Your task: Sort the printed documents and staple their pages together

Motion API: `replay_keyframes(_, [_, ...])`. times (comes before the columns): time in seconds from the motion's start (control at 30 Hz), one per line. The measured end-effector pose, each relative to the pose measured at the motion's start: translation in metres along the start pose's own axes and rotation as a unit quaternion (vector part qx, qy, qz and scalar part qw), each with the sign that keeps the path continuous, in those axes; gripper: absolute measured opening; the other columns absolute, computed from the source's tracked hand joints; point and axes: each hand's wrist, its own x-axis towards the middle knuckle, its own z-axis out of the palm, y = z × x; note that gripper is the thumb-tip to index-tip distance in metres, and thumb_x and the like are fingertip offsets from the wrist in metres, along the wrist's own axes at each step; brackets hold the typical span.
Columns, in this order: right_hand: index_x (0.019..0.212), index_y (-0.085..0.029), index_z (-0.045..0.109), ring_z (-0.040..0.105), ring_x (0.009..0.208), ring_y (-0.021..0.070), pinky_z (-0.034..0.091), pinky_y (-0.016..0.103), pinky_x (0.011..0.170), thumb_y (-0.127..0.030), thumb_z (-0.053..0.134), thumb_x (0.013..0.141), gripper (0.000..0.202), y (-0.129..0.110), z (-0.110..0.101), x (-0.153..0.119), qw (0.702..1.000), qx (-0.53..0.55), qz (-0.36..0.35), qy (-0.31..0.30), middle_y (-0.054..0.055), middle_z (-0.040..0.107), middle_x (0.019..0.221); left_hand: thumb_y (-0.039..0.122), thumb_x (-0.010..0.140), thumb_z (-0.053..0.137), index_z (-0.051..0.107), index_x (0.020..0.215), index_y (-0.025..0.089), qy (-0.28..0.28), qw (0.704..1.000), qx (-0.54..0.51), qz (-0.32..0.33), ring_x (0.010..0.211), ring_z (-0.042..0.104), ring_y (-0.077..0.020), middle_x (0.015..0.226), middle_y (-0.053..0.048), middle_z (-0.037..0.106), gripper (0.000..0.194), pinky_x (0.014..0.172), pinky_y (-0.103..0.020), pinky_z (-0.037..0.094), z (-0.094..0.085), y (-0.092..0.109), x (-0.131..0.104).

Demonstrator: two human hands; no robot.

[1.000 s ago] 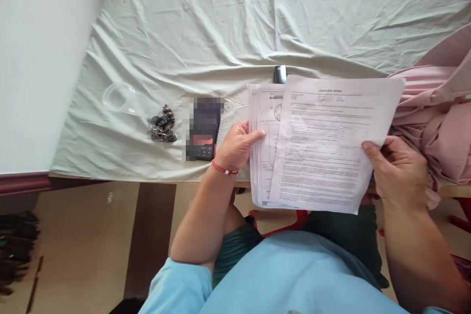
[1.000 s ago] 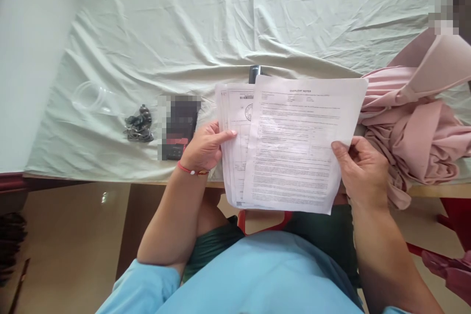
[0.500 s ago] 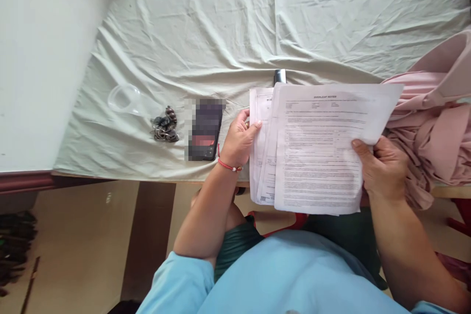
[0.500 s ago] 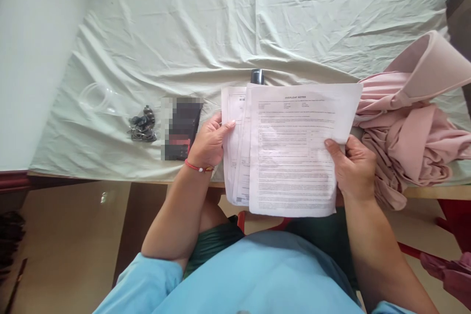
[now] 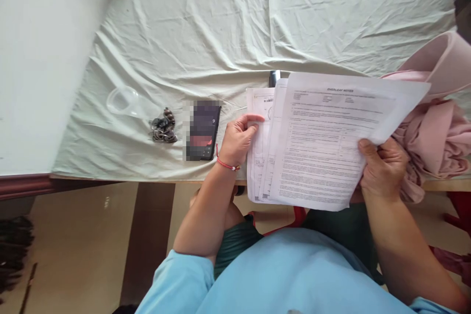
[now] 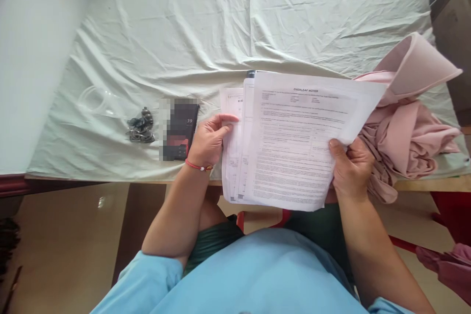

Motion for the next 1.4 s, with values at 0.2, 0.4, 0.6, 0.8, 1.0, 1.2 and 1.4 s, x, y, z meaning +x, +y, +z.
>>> replay_keyframes(0.2, [0.079, -0.020, 0.075, 0.072, 0.092, 0.0231, 0.058, 0.041, 0.096, -0.026, 0.085, 0.061, 0.021, 0.002, -0.004, 0.009, 0.995, 0.053, 0.028, 0.078, 0.004, 0.077, 0.083, 0.028, 0.072, 0.086, 0.063, 0.117, 0.028, 0.011, 0.997, -0.069, -0.017, 0.079, 0.070, -0.0171, 0.089, 0.001, 0.072, 0.050, 0.071, -0.029, 0.056, -0.004, -0.001, 0.000])
replay_keyframes(0.4, [0.083, -0.023, 0.073, 0.063, 0.076, 0.0182, 0.055, 0.032, 0.072, -0.032, 0.092, 0.068, 0.026, 0.002, -0.003, 0.001, 0.999, -0.045, 0.027, 0.000, 0.001, 0.075, 0.084, 0.033, 0.065, 0.095, 0.061, 0.128, 0.028, -0.032, 0.996, -0.076, -0.018, 0.114, 0.071, -0.0256, 0.117, -0.005, 0.075, 0.072, 0.094, -0.036, 0.058, -0.005, 0.003, 0.000])
replay_keyframes(0.6, [0.086, -0.021, 0.072, 0.059, 0.069, 0.0142, 0.049, 0.028, 0.066, -0.035, 0.093, 0.073, 0.028, 0.011, -0.011, -0.001, 0.995, -0.092, 0.025, -0.027, -0.001, 0.073, 0.082, 0.029, 0.061, 0.097, 0.060, 0.133, 0.025, -0.036, 0.994, -0.080, -0.065, 0.112, 0.071, -0.0278, 0.113, -0.007, 0.074, 0.081, 0.095, -0.040, 0.059, -0.010, 0.003, -0.001])
replay_keyframes(0.8, [0.086, -0.021, 0.070, 0.057, 0.068, 0.0129, 0.046, 0.026, 0.063, -0.044, 0.087, 0.078, 0.030, 0.016, -0.014, 0.001, 0.986, -0.159, -0.014, -0.053, -0.004, 0.071, 0.078, 0.027, 0.053, 0.100, 0.069, 0.105, 0.021, -0.052, 0.986, -0.096, -0.123, 0.094, 0.071, -0.0217, 0.102, -0.003, 0.076, 0.061, 0.085, -0.035, 0.059, -0.010, 0.011, -0.003])
replay_keyframes(1.0, [0.086, -0.020, 0.070, 0.057, 0.067, 0.0129, 0.046, 0.026, 0.062, -0.045, 0.088, 0.078, 0.031, 0.014, -0.013, -0.001, 0.986, -0.158, -0.013, -0.058, -0.004, 0.071, 0.077, 0.035, 0.056, 0.097, 0.072, 0.075, 0.018, -0.055, 0.986, -0.097, -0.126, 0.074, 0.066, -0.0158, 0.081, -0.001, 0.072, 0.035, 0.072, -0.032, 0.056, -0.008, 0.010, -0.004])
replay_keyframes(1.2, [0.083, -0.018, 0.068, 0.056, 0.066, 0.0115, 0.047, 0.025, 0.064, -0.035, 0.091, 0.071, 0.030, 0.009, -0.006, 0.000, 0.998, -0.057, -0.008, -0.006, -0.003, 0.069, 0.075, 0.036, 0.046, 0.102, 0.061, 0.063, 0.017, 0.029, 0.986, -0.110, -0.121, 0.067, 0.062, -0.0127, 0.071, 0.002, 0.068, 0.048, 0.063, -0.027, 0.052, -0.008, 0.014, -0.003])
replay_keyframes(1.4, [0.085, -0.018, 0.070, 0.064, 0.082, 0.0142, 0.054, 0.030, 0.083, -0.025, 0.084, 0.069, 0.023, 0.005, -0.001, 0.005, 0.997, 0.036, -0.017, 0.064, 0.000, 0.073, 0.089, 0.038, 0.052, 0.100, 0.059, 0.065, 0.018, 0.040, 0.988, -0.122, -0.081, 0.070, 0.062, -0.0132, 0.075, 0.001, 0.069, 0.048, 0.064, -0.026, 0.052, -0.007, 0.010, 0.000])
